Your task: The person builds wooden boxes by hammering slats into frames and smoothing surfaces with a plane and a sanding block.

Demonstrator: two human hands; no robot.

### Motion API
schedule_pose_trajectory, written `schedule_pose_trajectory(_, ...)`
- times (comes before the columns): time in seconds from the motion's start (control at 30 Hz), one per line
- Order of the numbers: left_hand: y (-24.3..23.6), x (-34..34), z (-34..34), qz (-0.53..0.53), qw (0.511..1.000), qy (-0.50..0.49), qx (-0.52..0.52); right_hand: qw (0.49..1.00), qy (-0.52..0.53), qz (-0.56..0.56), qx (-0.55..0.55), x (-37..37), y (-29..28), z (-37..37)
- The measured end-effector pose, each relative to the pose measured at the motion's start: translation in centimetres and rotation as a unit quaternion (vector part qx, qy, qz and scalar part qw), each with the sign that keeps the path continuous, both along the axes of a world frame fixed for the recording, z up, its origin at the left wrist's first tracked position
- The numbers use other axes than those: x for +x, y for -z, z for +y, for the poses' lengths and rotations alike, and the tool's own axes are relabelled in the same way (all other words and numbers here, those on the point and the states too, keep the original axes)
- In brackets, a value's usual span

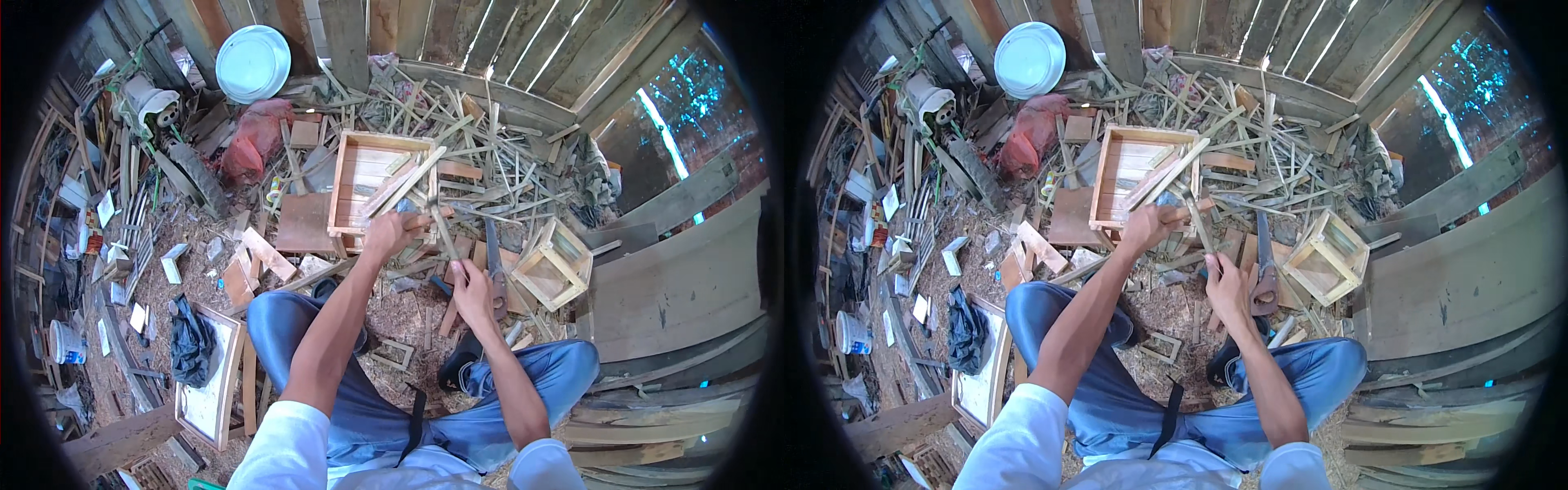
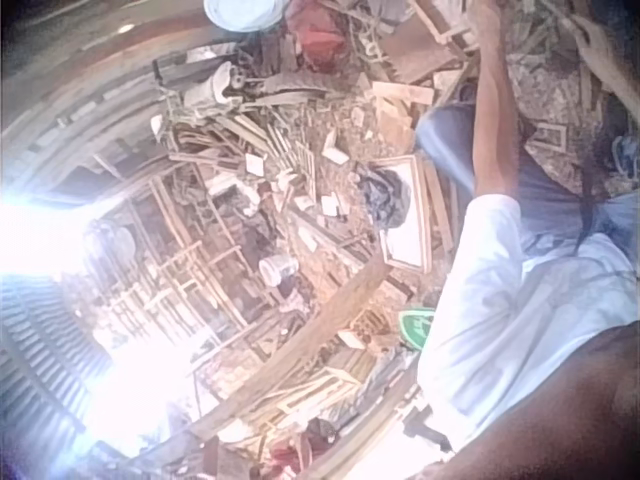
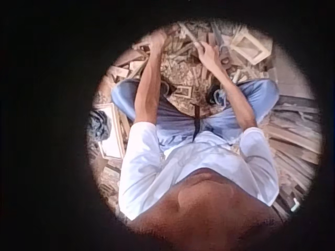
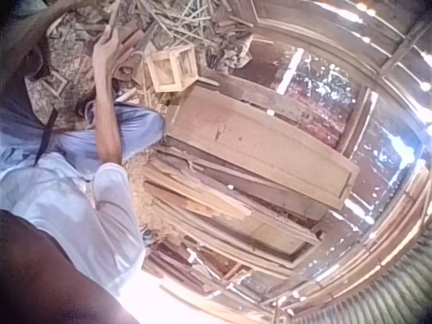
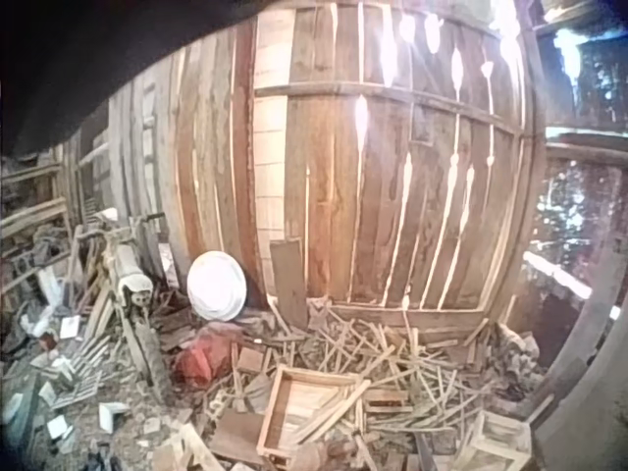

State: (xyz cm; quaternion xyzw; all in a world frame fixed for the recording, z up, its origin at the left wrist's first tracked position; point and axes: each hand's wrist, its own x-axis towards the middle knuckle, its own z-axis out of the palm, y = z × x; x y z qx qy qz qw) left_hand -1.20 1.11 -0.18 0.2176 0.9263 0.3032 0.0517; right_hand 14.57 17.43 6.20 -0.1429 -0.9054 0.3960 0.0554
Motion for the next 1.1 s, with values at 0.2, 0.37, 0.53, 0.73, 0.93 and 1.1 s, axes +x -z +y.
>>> schedule_pose_trajectory(0.2,-1.2,0.3,-0.4,-0.005,1.000,-0.014,0.014,0.998,-0.010,0.020,0.066,0.6,-0.3,-0.7)
schedule_pose_trajectory(0.37,-1.0,0.2,-0.5,-0.007,1.000,-0.003,-0.022,0.999,0.036,0.011,0.016,-0.6,-0.2,0.7)
schedule_pose_trajectory(0.53,-1.0,0.2,-0.7,-0.012,1.000,-0.002,-0.018,0.974,-0.026,0.205,0.092,0.3,-4.4,-1.3)
schedule_pose_trajectory(0.73,-1.0,0.1,-0.6,-0.006,1.000,-0.012,-0.002,0.987,-0.056,-0.062,0.134,-0.5,1.0,-0.6)
schedule_pose_trajectory(0.93,-2.0,0.3,-0.4,-0.010,1.000,-0.011,0.007,0.985,-0.035,0.145,0.091,0.3,-1.5,-1.8)
schedule_pose_trajectory(1.1,-0.6,-0.3,-0.7,0.002,1.000,-0.007,0.015,0.996,-0.047,-0.020,0.076,-0.2,1.9,-0.4)
